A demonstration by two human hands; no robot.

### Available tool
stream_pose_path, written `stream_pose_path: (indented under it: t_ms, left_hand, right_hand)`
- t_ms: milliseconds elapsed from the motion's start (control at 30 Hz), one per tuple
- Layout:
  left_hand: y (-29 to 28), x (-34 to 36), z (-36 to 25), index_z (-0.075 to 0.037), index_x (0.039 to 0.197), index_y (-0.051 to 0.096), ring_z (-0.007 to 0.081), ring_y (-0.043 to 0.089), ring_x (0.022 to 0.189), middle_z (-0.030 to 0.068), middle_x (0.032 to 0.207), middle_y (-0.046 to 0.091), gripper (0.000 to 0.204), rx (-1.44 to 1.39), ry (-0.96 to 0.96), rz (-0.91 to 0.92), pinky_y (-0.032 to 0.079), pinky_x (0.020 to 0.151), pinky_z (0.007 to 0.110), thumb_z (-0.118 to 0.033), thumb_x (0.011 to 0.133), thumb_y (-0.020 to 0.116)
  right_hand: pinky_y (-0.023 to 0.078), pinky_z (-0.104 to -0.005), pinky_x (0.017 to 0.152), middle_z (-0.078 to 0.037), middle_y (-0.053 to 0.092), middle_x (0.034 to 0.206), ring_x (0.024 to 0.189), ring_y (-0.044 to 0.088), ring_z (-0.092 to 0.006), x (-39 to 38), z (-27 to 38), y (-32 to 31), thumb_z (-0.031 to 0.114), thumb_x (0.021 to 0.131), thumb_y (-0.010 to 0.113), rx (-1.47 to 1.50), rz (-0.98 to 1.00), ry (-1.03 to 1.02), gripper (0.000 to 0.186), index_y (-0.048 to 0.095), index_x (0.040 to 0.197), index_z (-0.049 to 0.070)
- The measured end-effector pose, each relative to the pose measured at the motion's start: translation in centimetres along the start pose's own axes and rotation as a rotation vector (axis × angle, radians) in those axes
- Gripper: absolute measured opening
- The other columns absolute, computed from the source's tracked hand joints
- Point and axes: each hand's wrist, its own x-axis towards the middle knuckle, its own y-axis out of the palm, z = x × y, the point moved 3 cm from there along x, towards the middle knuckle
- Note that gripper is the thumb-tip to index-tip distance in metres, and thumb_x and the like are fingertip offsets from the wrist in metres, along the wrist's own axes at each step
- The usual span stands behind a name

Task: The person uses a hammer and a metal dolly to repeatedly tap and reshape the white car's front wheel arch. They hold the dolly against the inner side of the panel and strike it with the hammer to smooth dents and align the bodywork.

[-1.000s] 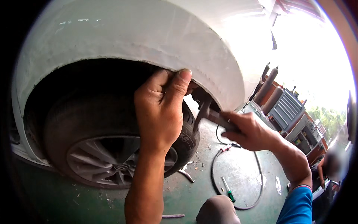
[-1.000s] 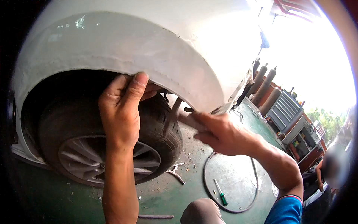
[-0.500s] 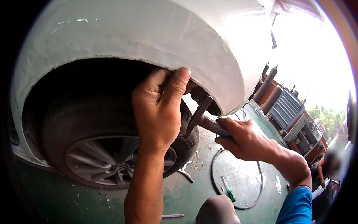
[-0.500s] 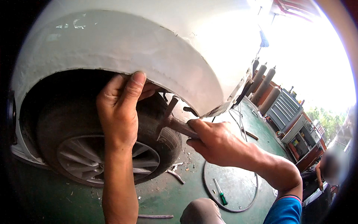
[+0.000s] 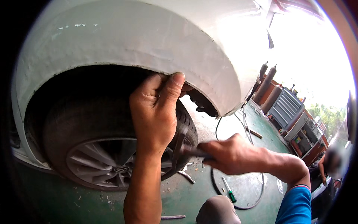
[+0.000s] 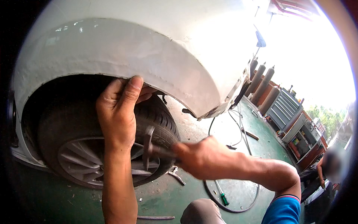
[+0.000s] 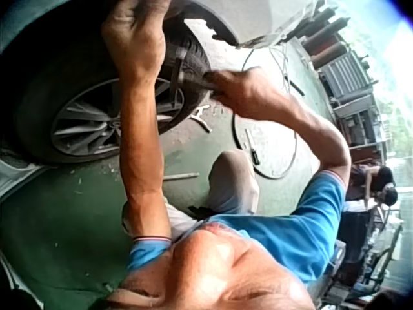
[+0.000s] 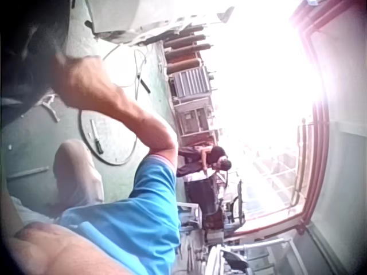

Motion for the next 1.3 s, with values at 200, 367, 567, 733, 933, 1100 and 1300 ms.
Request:
stream_pose_path:
  t_ms: [200,367,567,733,933,1100,1300]
  left_hand:
    - [0.2,0.2,-0.5,0.003,0.093,0.07,0.014,0.068,0.077,0.0067,0.086,0.072,0.022,-0.048,0.005,-0.016,0.057,0.077,0.029,-0.018,0.098,0.066]
    - [-0.1,0.1,-0.1,0.003,0.094,0.07,0.0139,0.068,0.078,0.0069,0.086,0.072,0.022,-0.011,-0.035,0.0,0.056,0.077,0.029,-0.019,0.098,0.066]
    - [0.1,0.1,-0.1,0.004,0.092,0.069,0.011,0.062,0.075,0.0045,0.081,0.069,0.022,-0.058,-0.011,-0.02,0.052,0.072,0.026,-0.018,0.097,0.067]
    - [0.1,-0.2,-0.1,0.005,0.089,0.068,0.0051,0.052,0.069,0.0,0.073,0.065,0.022,-0.03,-0.031,-0.039,0.043,0.064,0.022,-0.016,0.097,0.068]
    - [0.4,-0.1,-0.2,0.005,0.09,0.068,0.0054,0.052,0.069,-0.0007,0.075,0.065,0.022,-0.127,-0.031,-0.057,0.043,0.064,0.021,-0.016,0.097,0.067]
    - [0.4,-0.1,-0.3,0.005,0.089,0.068,0.0047,0.049,0.068,-0.0018,0.072,0.062,0.023,-0.087,-0.026,-0.05,0.041,0.062,0.022,-0.016,0.096,0.068]
    - [-0.1,0.2,-0.6,0.004,0.086,0.067,0.0034,0.043,0.064,-0.0045,0.067,0.056,0.024,-0.026,0.005,-0.031,0.036,0.057,0.021,-0.017,0.096,0.069]
  right_hand:
    - [0.052,-0.0385,0.053,-0.014,0.06,0.068,0.055,0.063,-0.0309,0.4,-2.6,-2.4,0.015,0.095,0.064,0.204,-0.261,0.148,0.024,0.053,0.107,-0.003]
    - [0.051,-0.0408,0.053,-0.014,0.061,0.07,0.059,0.065,-0.0323,0.1,-2.1,-0.3,0.018,0.091,0.07,0.065,-0.197,0.058,0.031,0.056,0.112,0.0]
    - [0.05,-0.0386,0.049,-0.011,0.059,0.065,0.053,0.062,-0.0317,-0.2,-0.3,-0.3,0.023,0.092,0.069,0.025,0.08,-0.068,0.027,0.057,0.104,0.003]
    - [0.049,-0.0417,0.05,-0.013,0.059,0.066,0.056,0.063,-0.0316,0.3,-2.4,-0.6,0.017,0.091,0.07,0.115,-0.242,0.053,0.026,0.055,0.105,0.002]
    - [0.051,-0.0357,0.042,-0.005,0.051,0.059,0.048,0.059,-0.0213,0.4,0.6,0.4,0.018,0.097,0.061,-0.04,0.131,-0.166,0.016,0.054,0.094,0.004]
    - [0.051,-0.0436,0.048,-0.013,0.061,0.068,0.057,0.066,-0.0321,1.2,-1.8,0.2,0.023,0.09,0.071,0.179,-0.346,0.074,0.028,0.053,0.099,0.004]
    - [0.051,-0.0371,0.045,-0.008,0.057,0.067,0.053,0.061,-0.0253,0.8,0.3,0.1,0.018,0.097,0.06,-0.024,0.124,-0.17,0.018,0.056,0.102,0.002]
